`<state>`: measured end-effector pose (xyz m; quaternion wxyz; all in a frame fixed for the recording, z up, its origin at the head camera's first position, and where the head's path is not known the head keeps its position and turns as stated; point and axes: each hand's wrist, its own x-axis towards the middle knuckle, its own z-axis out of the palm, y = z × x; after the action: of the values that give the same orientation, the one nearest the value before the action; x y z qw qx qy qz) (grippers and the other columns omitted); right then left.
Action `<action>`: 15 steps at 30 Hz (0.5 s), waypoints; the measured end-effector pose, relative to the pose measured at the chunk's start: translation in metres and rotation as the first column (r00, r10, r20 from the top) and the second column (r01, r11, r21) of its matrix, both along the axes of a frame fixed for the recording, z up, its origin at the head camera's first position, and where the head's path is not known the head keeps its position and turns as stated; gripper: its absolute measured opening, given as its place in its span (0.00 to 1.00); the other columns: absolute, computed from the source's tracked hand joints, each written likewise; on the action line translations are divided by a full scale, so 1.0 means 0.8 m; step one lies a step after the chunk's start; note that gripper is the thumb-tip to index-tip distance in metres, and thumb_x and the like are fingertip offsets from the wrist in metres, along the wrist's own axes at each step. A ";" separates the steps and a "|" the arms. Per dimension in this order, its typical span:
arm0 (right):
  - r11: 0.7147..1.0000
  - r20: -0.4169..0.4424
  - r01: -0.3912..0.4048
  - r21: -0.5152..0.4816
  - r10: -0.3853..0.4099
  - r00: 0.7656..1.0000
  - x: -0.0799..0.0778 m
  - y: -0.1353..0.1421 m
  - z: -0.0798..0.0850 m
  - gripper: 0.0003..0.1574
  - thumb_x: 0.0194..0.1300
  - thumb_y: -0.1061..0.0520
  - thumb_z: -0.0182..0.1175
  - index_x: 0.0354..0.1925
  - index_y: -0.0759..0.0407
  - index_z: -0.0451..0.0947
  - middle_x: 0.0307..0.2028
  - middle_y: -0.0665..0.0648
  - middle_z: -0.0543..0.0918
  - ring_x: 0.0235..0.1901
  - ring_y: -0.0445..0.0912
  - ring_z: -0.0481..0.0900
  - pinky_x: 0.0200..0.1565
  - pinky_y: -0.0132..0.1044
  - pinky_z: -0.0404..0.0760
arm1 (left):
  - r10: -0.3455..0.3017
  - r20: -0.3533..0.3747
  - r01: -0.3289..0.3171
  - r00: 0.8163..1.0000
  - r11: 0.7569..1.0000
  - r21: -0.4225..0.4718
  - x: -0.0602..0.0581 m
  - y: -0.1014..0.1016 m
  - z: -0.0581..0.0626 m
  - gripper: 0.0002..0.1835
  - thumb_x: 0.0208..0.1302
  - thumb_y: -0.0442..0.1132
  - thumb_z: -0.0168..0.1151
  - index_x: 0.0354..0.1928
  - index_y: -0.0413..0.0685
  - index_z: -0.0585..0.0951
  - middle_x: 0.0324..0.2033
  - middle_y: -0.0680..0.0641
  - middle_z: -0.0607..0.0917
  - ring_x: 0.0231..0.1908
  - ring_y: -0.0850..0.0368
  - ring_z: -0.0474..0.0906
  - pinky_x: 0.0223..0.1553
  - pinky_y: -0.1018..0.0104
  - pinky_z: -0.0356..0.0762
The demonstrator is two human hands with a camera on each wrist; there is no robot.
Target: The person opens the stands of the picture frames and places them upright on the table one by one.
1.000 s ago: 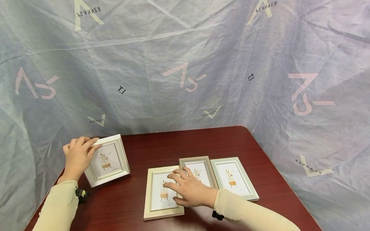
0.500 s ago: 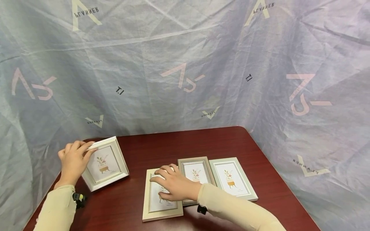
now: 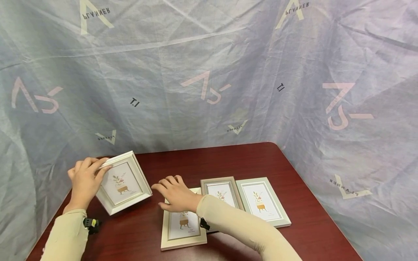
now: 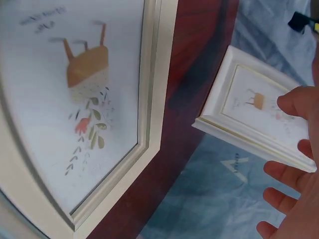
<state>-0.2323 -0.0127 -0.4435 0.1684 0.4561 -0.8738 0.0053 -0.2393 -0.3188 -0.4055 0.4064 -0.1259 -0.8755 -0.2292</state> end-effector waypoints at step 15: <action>0.975 0.103 0.208 -0.073 -0.200 0.974 -0.044 -0.037 -0.003 0.41 0.69 0.42 0.58 0.73 0.51 0.57 0.58 0.48 0.74 0.56 0.45 0.67 0.54 0.44 0.62 | -0.060 -0.021 0.061 0.998 0.995 0.078 -0.013 0.022 0.009 0.16 0.53 0.26 0.72 0.46 0.33 0.84 0.35 0.38 0.77 0.40 0.37 0.65 0.45 0.35 0.47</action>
<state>-0.2676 -0.0426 -0.4456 0.1453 0.3558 -0.9221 0.0458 -0.2497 -0.3011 -0.3984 0.4118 -0.1383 -0.8579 -0.2745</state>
